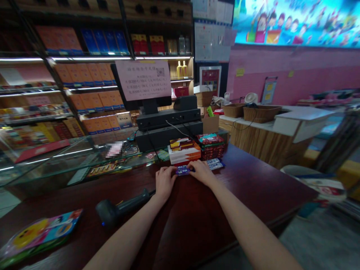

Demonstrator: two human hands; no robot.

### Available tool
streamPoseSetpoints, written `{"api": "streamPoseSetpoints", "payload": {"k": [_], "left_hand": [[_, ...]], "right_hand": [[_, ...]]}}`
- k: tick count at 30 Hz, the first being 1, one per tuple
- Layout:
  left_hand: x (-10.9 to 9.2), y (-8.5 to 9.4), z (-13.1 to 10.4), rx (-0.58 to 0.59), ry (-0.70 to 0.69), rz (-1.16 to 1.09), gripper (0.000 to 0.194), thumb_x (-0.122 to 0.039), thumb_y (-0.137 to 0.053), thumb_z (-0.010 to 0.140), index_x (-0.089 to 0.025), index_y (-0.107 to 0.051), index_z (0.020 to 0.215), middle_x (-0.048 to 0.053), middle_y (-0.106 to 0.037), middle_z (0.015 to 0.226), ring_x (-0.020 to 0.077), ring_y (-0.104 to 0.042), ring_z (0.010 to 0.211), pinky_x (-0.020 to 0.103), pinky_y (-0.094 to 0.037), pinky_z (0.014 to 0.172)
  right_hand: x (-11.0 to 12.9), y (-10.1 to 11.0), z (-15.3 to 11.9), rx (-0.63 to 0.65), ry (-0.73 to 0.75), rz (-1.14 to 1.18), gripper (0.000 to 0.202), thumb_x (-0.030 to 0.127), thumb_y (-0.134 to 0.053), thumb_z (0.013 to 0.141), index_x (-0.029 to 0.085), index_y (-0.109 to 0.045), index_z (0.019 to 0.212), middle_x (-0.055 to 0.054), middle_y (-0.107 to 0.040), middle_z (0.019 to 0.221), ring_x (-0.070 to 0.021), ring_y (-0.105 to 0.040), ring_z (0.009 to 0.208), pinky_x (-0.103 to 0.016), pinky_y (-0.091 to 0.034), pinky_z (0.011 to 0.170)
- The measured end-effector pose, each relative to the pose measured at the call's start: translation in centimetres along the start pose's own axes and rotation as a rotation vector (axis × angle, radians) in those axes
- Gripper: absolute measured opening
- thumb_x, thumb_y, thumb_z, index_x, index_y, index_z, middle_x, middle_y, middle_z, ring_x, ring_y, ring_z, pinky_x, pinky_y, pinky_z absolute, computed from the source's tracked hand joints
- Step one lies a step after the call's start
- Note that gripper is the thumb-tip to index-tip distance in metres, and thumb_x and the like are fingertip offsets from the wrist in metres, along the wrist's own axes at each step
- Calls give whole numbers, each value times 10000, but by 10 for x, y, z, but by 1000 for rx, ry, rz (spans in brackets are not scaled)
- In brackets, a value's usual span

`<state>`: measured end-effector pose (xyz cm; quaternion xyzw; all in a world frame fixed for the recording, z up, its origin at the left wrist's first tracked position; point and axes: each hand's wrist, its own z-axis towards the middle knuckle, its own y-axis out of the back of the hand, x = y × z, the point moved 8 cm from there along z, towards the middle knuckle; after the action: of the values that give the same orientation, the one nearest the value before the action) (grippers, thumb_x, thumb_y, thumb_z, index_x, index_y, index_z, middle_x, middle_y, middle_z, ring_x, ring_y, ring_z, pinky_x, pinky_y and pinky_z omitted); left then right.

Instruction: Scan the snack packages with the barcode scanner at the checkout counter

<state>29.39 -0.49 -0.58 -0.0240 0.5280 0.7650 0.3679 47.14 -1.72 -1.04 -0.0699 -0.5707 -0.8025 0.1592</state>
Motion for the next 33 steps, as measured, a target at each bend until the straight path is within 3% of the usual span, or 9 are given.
{"api": "streamPoseSetpoints", "payload": {"k": [11,20,27,33], "left_hand": [[4,-3,1,8,19,22,283,-183,-702,846,-293,-655,1102,-5,-723,1068,213,-570,1101,354,-366,934],[3,5,-1,18,5,43,308,-182,-692,850,-299,-632,1128,3,-712,1096,210,-567,1113,363,-365,948],[2,23,-5,37,-3,65,286,-149,-636,867,-291,-644,1116,12,-712,1074,212,-564,1121,368,-363,959],[7,51,-9,43,-28,107,281,-160,-611,885,-295,-645,1129,7,-722,1076,218,-568,1108,379,-361,961]], "right_hand": [[3,1,-2,-6,-8,-12,185,206,-687,813,258,-680,990,-8,-747,959,-229,-635,961,-362,-405,862],[7,6,-5,-15,15,-30,176,199,-658,828,256,-667,994,-24,-737,1001,-243,-614,999,-378,-404,872],[24,10,-9,-20,27,-46,147,185,-625,859,242,-656,990,-38,-731,1037,-253,-606,1037,-400,-390,897],[55,9,-3,-29,90,-24,151,185,-603,870,241,-661,998,-48,-734,1076,-250,-619,1042,-399,-401,901]]}}
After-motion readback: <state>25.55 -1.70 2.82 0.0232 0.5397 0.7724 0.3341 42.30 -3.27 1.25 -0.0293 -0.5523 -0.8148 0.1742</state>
